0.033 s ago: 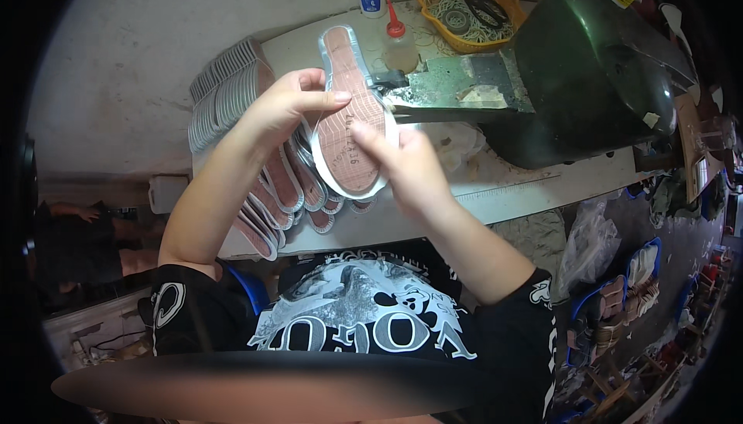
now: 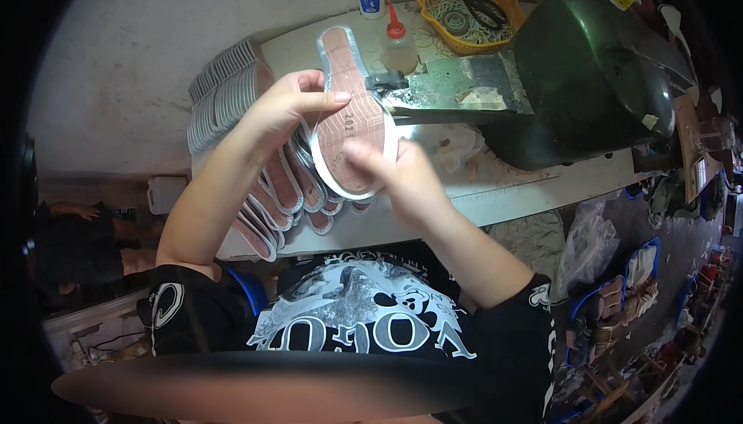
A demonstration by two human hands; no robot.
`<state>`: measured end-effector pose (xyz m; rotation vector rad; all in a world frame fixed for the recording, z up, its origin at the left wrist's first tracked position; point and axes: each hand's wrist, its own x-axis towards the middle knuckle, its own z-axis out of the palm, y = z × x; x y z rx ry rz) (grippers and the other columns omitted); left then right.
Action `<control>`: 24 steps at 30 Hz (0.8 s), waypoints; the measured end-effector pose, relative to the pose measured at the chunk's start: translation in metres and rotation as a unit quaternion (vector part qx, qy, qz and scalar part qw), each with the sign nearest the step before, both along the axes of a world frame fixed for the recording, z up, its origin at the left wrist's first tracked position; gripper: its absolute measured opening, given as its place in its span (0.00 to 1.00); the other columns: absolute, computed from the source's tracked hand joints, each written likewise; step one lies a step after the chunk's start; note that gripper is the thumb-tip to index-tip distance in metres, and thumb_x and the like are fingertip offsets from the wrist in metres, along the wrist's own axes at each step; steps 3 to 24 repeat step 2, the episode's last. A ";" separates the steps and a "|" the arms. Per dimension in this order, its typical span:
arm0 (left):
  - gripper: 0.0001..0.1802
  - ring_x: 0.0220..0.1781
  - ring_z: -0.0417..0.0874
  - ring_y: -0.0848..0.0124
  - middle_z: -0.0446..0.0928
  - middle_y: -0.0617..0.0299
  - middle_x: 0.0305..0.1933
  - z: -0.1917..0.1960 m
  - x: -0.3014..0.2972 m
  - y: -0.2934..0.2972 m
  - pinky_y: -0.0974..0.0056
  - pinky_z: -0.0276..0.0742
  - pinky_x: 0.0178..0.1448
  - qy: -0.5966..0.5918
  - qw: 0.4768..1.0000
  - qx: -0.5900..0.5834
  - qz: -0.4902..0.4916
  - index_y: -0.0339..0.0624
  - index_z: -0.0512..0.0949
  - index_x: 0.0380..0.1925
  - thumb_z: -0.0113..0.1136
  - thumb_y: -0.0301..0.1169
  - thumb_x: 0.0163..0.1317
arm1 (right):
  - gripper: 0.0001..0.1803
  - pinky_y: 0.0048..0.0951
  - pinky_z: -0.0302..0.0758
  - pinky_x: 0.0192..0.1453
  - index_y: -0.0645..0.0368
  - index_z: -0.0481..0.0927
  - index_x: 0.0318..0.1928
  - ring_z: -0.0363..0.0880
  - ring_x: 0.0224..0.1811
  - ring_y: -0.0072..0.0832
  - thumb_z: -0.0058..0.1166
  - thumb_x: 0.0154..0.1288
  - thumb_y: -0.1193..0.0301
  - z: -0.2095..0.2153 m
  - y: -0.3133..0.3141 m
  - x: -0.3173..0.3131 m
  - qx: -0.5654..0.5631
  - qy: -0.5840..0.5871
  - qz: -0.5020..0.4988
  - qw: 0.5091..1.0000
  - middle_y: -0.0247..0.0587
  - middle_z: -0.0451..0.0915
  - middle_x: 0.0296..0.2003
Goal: The recorder is sorting and stacking shoe insoles at a manufacturing station.
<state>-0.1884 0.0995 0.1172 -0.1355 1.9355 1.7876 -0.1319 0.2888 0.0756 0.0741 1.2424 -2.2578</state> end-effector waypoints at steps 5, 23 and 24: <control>0.34 0.52 0.76 0.69 0.77 0.50 0.47 -0.001 -0.001 -0.001 0.68 0.63 0.62 -0.025 0.999 -0.018 0.010 0.26 0.70 0.51 0.69 0.39 0.49 | 0.30 0.33 0.80 0.49 0.68 0.66 0.59 0.82 0.42 0.35 0.60 0.60 0.67 0.007 0.012 0.008 0.029 -0.058 0.191 0.979 0.47 0.81 0.40; 0.34 0.52 0.76 0.69 0.77 0.50 0.47 -0.001 -0.001 -0.001 0.68 0.63 0.62 -0.025 0.999 -0.018 0.010 0.26 0.70 0.51 0.69 0.39 0.49 | 0.30 0.33 0.80 0.49 0.68 0.66 0.59 0.82 0.42 0.35 0.60 0.60 0.67 0.007 0.012 0.008 0.029 -0.058 0.191 0.979 0.47 0.81 0.40; 0.34 0.52 0.76 0.69 0.77 0.50 0.47 -0.001 -0.001 -0.001 0.68 0.63 0.62 -0.025 0.999 -0.018 0.010 0.26 0.70 0.51 0.69 0.39 0.49 | 0.30 0.33 0.80 0.49 0.68 0.66 0.59 0.82 0.42 0.35 0.60 0.60 0.67 0.007 0.012 0.008 0.029 -0.058 0.191 0.979 0.47 0.81 0.40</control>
